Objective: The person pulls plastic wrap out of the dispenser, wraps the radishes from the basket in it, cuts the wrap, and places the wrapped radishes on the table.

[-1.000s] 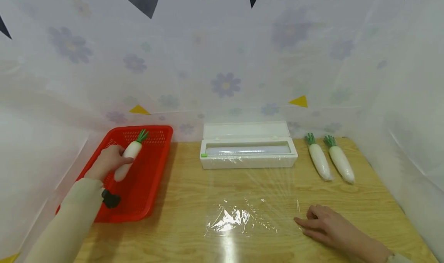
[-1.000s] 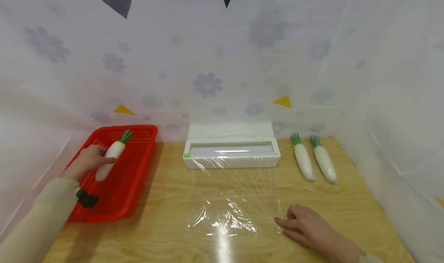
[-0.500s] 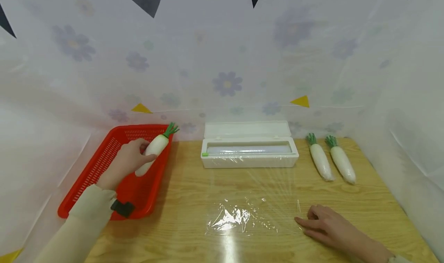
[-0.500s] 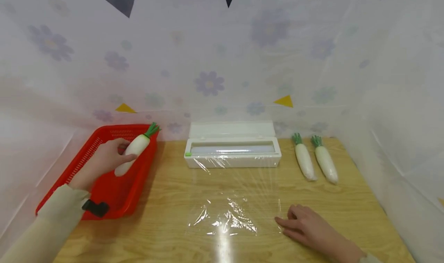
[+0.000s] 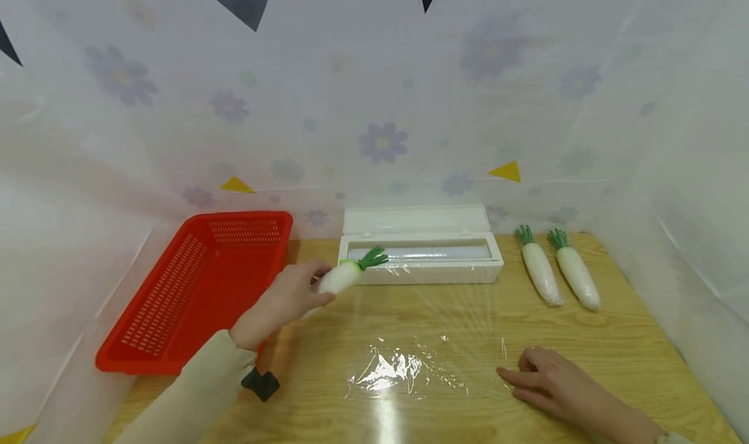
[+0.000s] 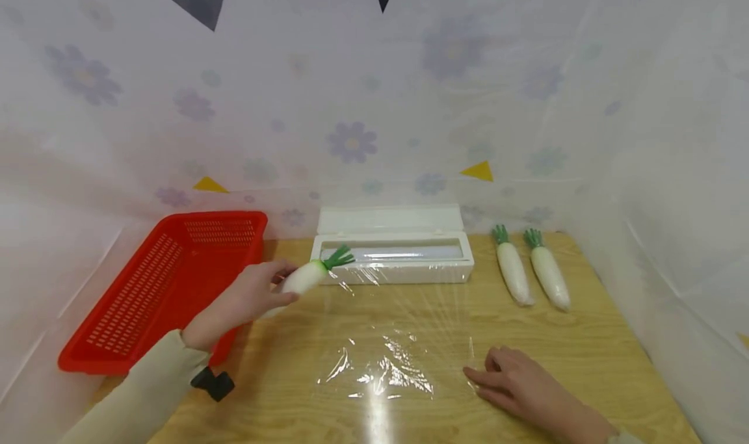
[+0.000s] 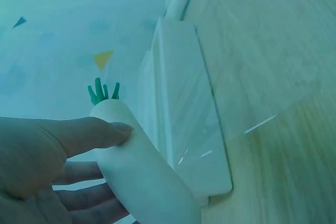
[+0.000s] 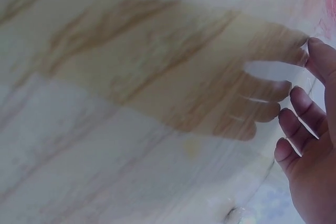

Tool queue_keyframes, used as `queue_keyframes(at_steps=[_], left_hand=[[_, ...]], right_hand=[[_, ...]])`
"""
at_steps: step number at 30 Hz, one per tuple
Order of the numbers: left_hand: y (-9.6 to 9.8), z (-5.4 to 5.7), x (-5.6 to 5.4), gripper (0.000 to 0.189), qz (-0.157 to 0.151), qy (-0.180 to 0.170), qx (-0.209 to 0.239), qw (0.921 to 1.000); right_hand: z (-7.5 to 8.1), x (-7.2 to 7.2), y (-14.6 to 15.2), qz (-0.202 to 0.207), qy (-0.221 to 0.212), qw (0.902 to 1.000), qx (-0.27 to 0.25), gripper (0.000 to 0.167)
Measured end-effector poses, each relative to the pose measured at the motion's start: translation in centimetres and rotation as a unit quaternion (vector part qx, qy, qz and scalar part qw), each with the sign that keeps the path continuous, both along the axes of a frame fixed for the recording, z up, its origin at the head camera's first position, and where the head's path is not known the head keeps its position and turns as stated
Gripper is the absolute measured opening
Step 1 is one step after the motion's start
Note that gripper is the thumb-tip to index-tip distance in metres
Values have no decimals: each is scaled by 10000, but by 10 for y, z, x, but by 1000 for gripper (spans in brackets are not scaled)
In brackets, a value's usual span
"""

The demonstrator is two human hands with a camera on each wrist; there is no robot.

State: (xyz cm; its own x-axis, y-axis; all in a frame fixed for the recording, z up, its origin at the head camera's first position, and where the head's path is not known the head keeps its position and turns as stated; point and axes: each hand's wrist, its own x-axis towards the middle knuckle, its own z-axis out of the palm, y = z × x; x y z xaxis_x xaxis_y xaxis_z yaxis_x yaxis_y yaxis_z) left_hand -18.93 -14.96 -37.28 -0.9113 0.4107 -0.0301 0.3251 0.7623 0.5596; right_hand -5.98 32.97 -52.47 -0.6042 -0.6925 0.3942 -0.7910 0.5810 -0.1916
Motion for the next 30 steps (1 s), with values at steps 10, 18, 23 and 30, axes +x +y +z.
queue_keyframes(at_steps=[10, 18, 23, 30], left_hand=[[60, -41, 29, 41, -1057, 46, -342, 9938], [97, -64, 44, 40, -1581, 637, -796, 9821], [117, -70, 51, 35, -1832, 928, -714, 9761], [134, -79, 57, 35, -1976, 1006, -517, 9737]], right_hand=[[-5, 2, -2, -97, 5, 9998, -188, 38], [-5, 3, -1, -197, -16, 9997, -156, 41], [-5, 3, 0, -183, -39, 9997, -154, 41], [-3, 1, -1, -169, 53, 9997, -171, 38]])
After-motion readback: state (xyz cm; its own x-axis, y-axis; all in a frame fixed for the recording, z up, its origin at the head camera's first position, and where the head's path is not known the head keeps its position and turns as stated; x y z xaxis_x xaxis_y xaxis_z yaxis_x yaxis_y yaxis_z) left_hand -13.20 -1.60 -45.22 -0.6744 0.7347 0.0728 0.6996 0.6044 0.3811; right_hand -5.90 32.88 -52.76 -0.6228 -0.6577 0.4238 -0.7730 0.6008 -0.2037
